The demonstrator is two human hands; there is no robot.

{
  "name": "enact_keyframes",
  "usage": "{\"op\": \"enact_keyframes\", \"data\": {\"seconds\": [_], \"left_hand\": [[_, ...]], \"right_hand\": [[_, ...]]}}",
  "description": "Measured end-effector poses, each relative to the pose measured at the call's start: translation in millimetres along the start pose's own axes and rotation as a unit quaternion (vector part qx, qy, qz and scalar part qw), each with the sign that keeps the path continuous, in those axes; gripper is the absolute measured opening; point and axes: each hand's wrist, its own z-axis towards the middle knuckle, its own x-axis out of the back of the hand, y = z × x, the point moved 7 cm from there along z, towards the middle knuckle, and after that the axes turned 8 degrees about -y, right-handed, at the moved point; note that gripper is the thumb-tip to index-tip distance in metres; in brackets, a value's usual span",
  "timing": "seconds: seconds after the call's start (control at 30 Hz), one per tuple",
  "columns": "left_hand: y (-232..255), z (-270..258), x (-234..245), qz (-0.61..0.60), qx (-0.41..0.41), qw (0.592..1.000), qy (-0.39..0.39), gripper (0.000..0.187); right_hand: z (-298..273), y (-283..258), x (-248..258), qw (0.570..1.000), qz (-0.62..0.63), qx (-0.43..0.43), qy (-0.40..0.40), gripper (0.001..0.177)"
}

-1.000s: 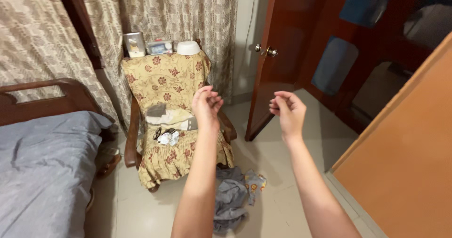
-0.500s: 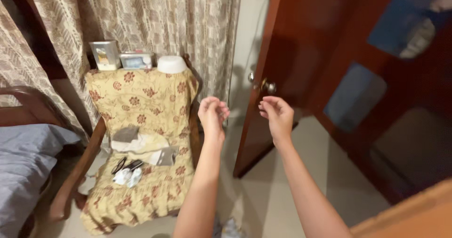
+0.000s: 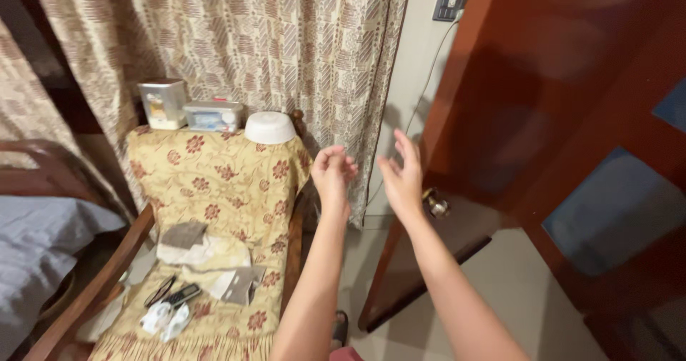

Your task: The person clears items from a bed onto chairs, removes pillowcases from pillows, and strips the bedsheet from the mattress.

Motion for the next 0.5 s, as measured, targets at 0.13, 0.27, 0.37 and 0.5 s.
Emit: {"op": "enact_keyframes", "data": {"seconds": [0.13,0.27,0.37,0.5], "left_hand": [[-36.0,111.0,-7.4,0.047,-0.095,0.992,-0.076,0.025],[-72.4,249.1,-20.9,0.048,-0.115,0.982,-0.14,0.034],[-101.5,327.0,-36.8,0.087,-0.022,0.985,-0.149,0.035],[-129.6,411.7,-91.1,0.183,-0.065,0.946,-0.258,0.041]], "right_hand": [[104.6,54.5,-11.8,0.997,-0.036,0.025,0.057,0.054],[230.2,122.6,-31.8,0.988,0.015,0.082,0.13,0.054],[308.1,175.3,-24.6,0.967,0.017,-0.027,0.254,0.052],[401.9,230.3,25.5,0.938,-0.122,-0.003,0.325,0.022]]}}
